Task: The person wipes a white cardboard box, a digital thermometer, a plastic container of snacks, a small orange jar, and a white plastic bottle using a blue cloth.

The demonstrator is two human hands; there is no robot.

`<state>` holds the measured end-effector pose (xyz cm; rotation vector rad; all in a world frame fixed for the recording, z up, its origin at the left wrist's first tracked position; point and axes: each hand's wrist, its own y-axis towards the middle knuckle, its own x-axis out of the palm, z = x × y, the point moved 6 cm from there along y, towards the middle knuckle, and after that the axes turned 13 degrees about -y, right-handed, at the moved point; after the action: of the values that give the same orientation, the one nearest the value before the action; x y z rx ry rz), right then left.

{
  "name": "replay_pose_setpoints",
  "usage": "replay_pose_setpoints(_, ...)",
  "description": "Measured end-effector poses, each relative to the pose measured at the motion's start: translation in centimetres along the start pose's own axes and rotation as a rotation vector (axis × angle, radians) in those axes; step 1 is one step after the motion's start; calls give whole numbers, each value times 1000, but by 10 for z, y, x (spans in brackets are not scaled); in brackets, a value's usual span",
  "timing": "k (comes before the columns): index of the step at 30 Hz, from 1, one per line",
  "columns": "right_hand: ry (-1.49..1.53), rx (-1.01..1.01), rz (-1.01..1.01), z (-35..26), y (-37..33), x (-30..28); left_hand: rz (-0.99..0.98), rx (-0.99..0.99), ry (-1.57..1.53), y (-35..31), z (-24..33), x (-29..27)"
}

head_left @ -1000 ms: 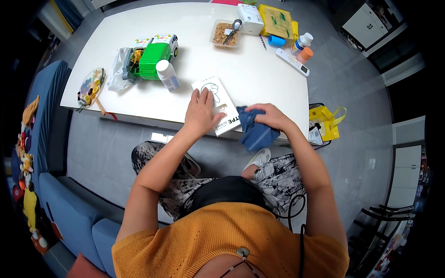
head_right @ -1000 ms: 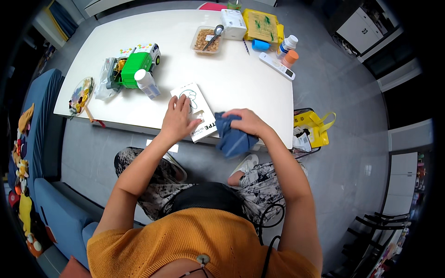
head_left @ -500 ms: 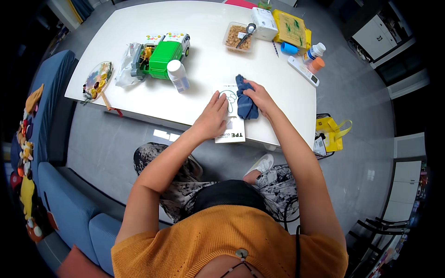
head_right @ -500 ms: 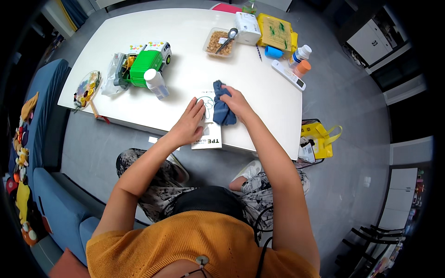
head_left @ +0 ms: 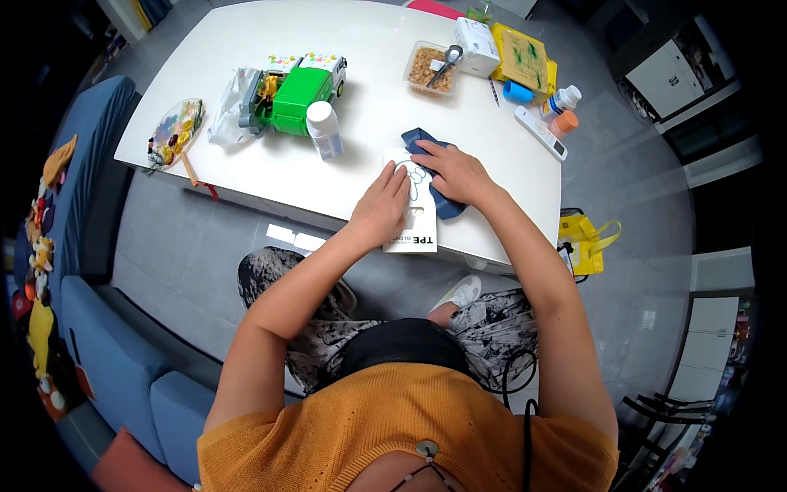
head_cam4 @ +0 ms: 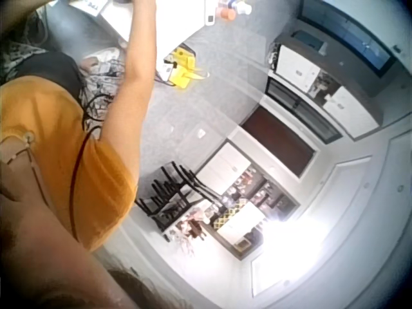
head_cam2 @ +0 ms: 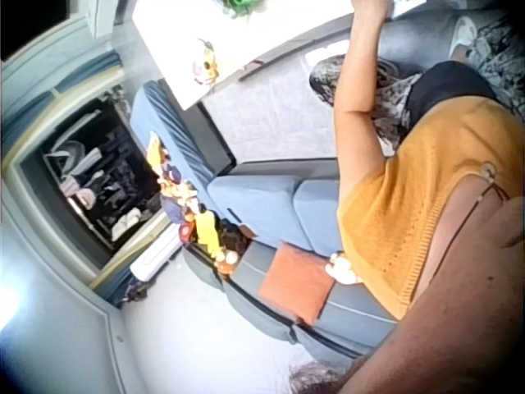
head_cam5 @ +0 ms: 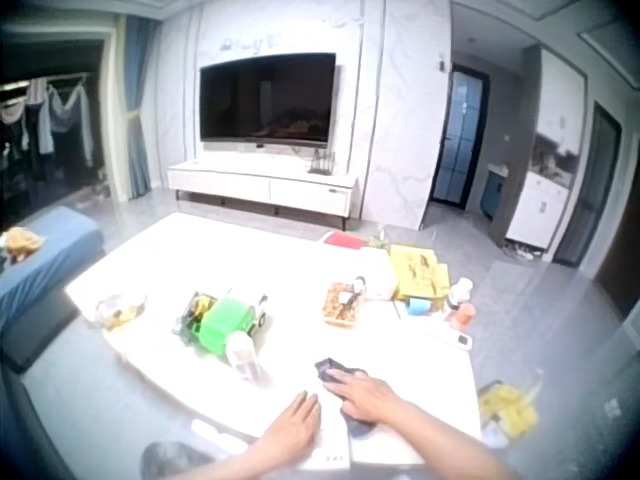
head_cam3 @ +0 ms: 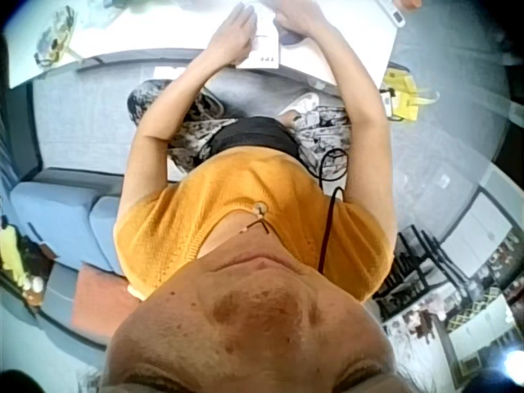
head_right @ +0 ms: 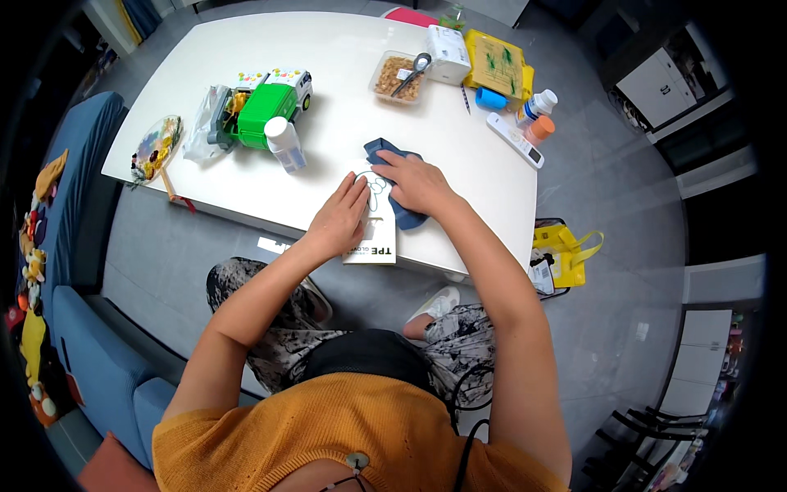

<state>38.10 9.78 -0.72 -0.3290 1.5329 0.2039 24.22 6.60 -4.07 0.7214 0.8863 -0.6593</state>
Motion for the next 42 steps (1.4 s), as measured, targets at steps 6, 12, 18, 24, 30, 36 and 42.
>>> replay_pose_setpoints(6, 147, -39, -43, 5, -51, 10, -9, -123, -4, -4, -3, -2)
replay_pose_setpoints(12, 131, 332, 6, 60, -106, 30, 32, -195, -24, -1, 0, -15)
replay_pose_setpoints(18, 212, 306, 443, 21, -119, -1, 93, -347, -185, -6, -9, -37)
replay_pose_setpoints(24, 97, -29, 301, -43, -93, 31, 358, -254, -134, -15, -7, -80)
replay_pose_setpoints(30, 80, 51, 365, -26, -6, 32, 346, -208, -100, -20, -10, -76)
replay_pose_setpoints(36, 75, 294, 406, 32, 27, 40, 293, -223, -54, -16, -27, -63)
replay_pose_setpoints(42, -70, 605, 354, 97, -4, 43, 256, -199, -31, -5, -24, -53)
